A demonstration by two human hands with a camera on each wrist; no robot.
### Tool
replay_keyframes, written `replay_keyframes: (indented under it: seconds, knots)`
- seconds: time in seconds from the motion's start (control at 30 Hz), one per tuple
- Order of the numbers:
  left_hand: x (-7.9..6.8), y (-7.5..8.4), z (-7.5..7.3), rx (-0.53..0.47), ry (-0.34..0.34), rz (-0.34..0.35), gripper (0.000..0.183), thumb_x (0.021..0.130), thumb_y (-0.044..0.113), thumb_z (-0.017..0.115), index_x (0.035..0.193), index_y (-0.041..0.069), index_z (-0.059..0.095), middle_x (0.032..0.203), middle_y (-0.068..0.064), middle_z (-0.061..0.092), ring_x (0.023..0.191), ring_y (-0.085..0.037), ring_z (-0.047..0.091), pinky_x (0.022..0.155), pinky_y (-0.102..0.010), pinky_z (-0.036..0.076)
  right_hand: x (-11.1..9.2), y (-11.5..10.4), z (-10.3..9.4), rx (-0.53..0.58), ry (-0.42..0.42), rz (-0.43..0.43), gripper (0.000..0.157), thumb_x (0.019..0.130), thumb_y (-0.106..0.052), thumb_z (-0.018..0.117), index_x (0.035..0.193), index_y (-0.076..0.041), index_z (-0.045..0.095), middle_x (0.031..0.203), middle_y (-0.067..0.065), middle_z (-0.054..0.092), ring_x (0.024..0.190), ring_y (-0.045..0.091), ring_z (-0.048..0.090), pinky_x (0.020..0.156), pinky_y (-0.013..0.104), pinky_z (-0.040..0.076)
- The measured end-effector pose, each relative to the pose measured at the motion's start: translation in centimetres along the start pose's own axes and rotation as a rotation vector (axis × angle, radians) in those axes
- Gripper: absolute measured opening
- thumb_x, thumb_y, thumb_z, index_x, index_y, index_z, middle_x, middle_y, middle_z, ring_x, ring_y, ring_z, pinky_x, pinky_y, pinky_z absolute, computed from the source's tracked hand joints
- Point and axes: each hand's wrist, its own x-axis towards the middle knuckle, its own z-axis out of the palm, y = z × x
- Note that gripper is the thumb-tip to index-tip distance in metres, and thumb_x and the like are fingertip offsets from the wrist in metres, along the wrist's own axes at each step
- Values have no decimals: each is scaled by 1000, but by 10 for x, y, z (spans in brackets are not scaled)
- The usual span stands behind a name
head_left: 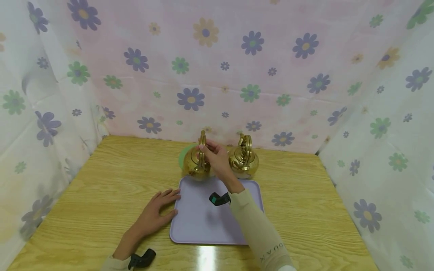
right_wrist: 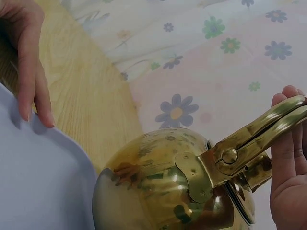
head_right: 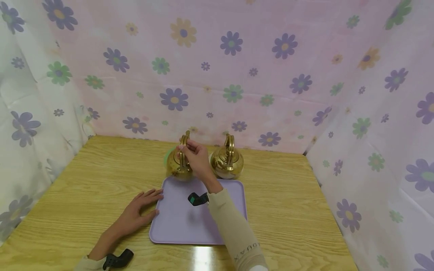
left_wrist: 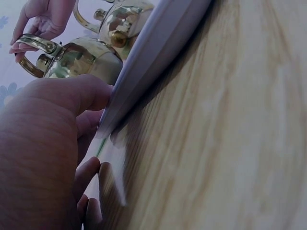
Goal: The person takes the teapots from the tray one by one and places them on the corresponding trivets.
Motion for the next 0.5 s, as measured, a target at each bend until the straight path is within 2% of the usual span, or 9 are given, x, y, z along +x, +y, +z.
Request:
replay_keyframes:
  seconds: [0.13, 0.3, 0.5]
  knots:
    - [1, 0, 0, -4, 0, -1, 45, 92, 18, 75, 135, 10, 66, 148, -7, 57, 141, -42, 45, 118, -60, 20, 7, -1, 0, -3, 5, -8, 34, 102, -1, 57, 134, 12, 57, 113, 33, 65, 76, 14, 71, 71, 25, 61]
    - [1, 0, -1, -3, 6, 6, 44, 91, 17, 76, 134, 10, 67, 148, -8, 58, 139, -44, 46, 117, -62, 21, 16, 2, 1, -2, -14, -26, 31, 102, -1, 57, 131, 11, 60, 118, 42, 60, 75, 15, 70, 70, 26, 62]
    - [0, 1, 0, 4, 10, 7, 44, 91, 17, 76, 133, 10, 67, 147, -8, 58, 139, -43, 47, 118, -59, 21, 24, 5, 3, -51, -9, -34, 29, 103, -2, 57, 128, 12, 62, 116, 40, 63, 74, 15, 71, 68, 26, 62]
